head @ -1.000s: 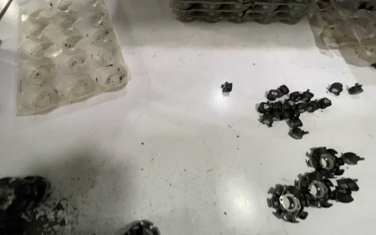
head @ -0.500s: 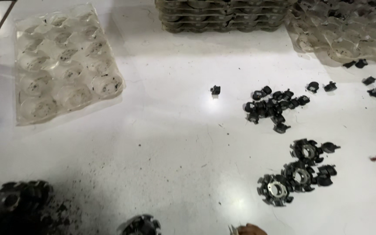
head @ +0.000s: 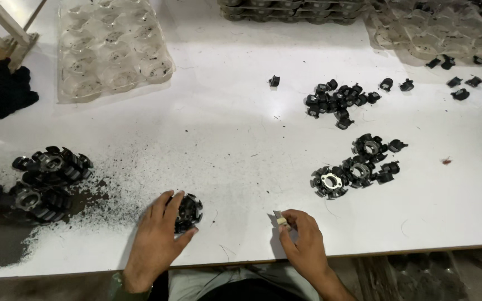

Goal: The person repeatedly picks up small black metal parts from a white table and rubs their edges with a small rectangular block, then places them back. The person also gathers and moves piles of parts across the table.

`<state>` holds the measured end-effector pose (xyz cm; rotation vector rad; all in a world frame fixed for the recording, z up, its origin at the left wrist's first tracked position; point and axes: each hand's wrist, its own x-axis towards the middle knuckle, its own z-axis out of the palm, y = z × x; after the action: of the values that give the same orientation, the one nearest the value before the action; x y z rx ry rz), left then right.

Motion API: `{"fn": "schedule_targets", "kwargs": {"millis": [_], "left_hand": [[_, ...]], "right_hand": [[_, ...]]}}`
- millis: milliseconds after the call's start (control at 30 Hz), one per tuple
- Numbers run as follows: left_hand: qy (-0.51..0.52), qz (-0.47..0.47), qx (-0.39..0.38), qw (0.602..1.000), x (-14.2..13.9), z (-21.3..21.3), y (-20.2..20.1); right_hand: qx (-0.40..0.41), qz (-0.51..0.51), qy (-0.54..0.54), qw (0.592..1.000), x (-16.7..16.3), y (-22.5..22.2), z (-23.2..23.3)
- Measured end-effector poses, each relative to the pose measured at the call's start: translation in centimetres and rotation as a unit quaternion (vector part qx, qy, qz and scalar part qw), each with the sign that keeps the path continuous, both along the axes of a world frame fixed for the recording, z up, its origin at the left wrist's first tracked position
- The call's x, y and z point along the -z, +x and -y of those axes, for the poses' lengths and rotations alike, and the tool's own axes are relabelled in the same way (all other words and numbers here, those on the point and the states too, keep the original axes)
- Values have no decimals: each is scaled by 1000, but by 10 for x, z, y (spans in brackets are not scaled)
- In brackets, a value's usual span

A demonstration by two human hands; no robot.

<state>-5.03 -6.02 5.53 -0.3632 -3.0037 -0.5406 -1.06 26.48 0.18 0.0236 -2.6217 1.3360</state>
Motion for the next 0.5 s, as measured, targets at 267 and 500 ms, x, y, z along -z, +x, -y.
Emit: {"fn": "schedule_targets", "kwargs": {"millis": [267, 500], "left_hand": [[38, 31, -9, 999, -23, -10, -4], [141, 7, 47, 989, -2, -82, 26]], "right_hand": [[-12, -12, 5, 1000, -1, -2, -2], [31, 38, -104, 993, 2, -12, -1]]}}
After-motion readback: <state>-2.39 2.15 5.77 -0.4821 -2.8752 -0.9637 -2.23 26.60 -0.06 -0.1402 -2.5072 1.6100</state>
